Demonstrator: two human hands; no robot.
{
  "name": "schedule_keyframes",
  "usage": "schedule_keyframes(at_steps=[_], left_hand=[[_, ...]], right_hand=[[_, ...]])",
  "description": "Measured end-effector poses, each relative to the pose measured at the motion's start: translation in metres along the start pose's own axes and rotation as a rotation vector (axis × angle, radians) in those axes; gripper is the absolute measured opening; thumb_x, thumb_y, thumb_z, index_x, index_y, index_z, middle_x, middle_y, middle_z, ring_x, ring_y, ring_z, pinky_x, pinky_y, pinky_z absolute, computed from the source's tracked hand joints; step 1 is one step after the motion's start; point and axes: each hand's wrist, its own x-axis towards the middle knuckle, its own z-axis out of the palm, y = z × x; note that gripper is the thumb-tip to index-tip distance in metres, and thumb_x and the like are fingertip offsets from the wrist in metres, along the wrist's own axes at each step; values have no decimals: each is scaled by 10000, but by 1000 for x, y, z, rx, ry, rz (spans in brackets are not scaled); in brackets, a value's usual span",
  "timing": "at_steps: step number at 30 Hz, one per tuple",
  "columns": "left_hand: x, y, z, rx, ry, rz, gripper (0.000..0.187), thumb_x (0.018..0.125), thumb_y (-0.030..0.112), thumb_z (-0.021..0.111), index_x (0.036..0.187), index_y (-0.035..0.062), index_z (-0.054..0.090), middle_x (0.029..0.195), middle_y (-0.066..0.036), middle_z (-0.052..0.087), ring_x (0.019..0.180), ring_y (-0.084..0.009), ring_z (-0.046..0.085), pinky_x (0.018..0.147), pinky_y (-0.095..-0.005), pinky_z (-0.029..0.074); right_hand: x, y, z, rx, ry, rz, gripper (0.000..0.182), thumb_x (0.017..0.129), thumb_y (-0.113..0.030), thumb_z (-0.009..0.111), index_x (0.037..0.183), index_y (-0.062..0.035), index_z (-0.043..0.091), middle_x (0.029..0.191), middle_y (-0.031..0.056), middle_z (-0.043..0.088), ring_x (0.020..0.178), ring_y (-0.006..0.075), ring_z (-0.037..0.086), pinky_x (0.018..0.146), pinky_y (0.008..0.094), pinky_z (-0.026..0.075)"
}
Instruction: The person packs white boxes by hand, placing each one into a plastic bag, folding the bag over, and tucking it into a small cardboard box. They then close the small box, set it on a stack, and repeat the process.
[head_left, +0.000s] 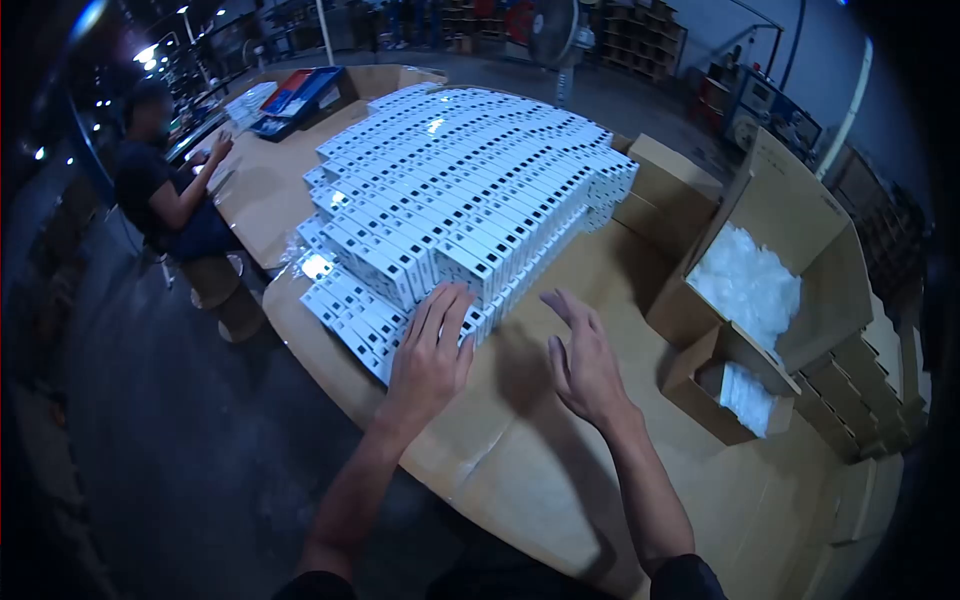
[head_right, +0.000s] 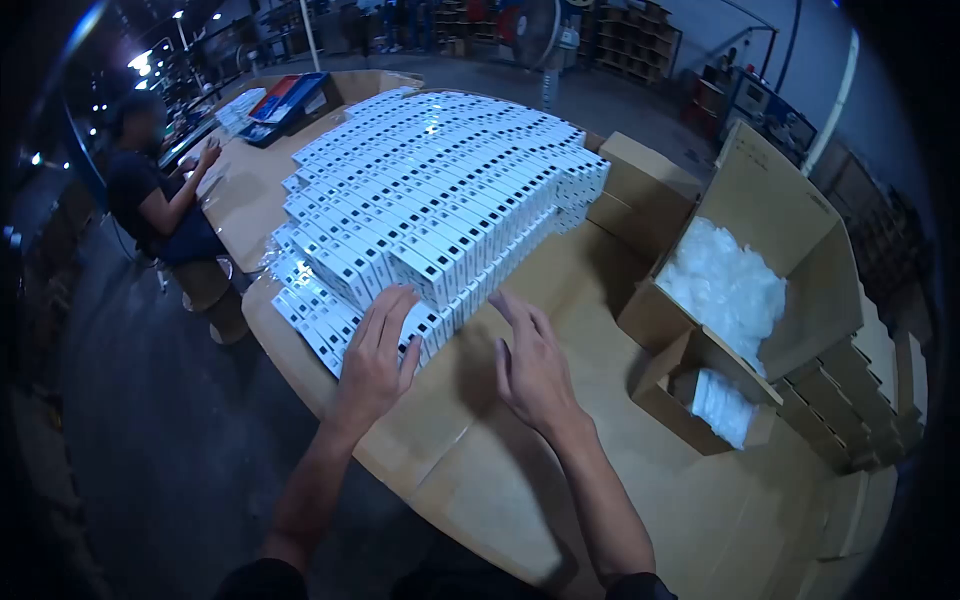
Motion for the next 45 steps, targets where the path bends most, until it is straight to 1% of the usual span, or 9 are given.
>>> schedule_keyframes(at_steps=[7, 16, 21, 25, 28, 32, 35, 42, 45], left_hand=[[24, -34, 7, 164, -62, 97, 598, 865, 0, 685, 1434, 5, 498, 1425, -152, 561, 1390, -347, 493, 1152, -469, 418], [24, -45, 5, 129, 33, 121, 371, 778, -13, 725, 1146, 35, 723, 1072, -102, 604, 1037, -283, 618, 915, -428, 500], [10, -16, -24, 97, 88, 125, 407, 676, -56, 798, 1063, 36, 716, 1073, -106, 604, 1079, -316, 609, 953, -472, 496], [7, 17, -25, 0, 145, 253, 393, 682, -90, 790, 1042, 43, 707, 1091, -111, 604, 1173, -377, 595, 1006, -562, 500], [20, 54, -1, -169, 142, 378, 392, 695, -99, 787, 1051, 40, 699, 1143, -126, 589, 1193, -403, 590, 985, -569, 528], [63, 115, 19, -359, -69, 447, 406, 721, -90, 766, 1096, 28, 663, 1187, -146, 577, 1203, -389, 589, 976, -503, 537], [110, 149, 41, -535, -225, 432, 367, 765, -94, 710, 1108, 12, 636, 1178, -171, 595, 1143, -373, 617, 949, -444, 527], [228, 216, 197, -579, -350, 500, 170, 861, -3, 680, 1026, -44, 674, 929, -206, 691, 866, -367, 696, 807, -441, 547], [283, 243, 290, -442, -441, 530, 211, 854, 24, 715, 1063, -1, 704, 1042, -220, 687, 952, -383, 688, 853, -460, 549]], right_hand=[[64, -2, 33, -145, -37, -149, 728, 851, 94, 509, 1531, 11, 262, 1390, 191, 611, 1322, 410, 498, 1140, 482, 390], [64, -1, 30, -187, -148, -95, 696, 875, 13, 458, 1546, 6, 275, 1407, 239, 589, 1402, 440, 422, 1126, 526, 368], [37, -30, -18, 57, -42, -8, 680, 907, -11, 510, 1554, -12, 300, 1426, 273, 515, 1377, 449, 436, 1154, 515, 348], [-3, -31, -58, 661, -345, 403, 635, 1033, -193, 599, 1587, -82, 307, 1426, 169, 527, 1236, 280, 574, 995, 422, 518], [-21, -30, -74, 1080, -252, 386, 579, 1064, -238, 590, 1576, -99, 358, 1358, 101, 563, 1102, 155, 595, 866, 320, 555], [-39, -7, -99, 1053, 32, 380, 354, 1087, -157, 528, 1427, -60, 542, 1213, 48, 608, 940, 92, 611, 821, 255, 549], [-57, 22, -141, 1104, 143, 488, 251, 1081, -122, 519, 1303, -34, 598, 1205, 45, 614, 970, 113, 641, 826, 310, 625], [-96, 108, -255, 166, 448, 393, 235, 971, -14, 519, 1096, -24, 717, 880, 83, 667, 843, 148, 606, 773, 310, 483], [-90, 144, -284, -94, 540, 623, 286, 947, -65, 572, 1171, -126, 739, 1124, 170, 632, 910, 247, 608, 831, 368, 495]])
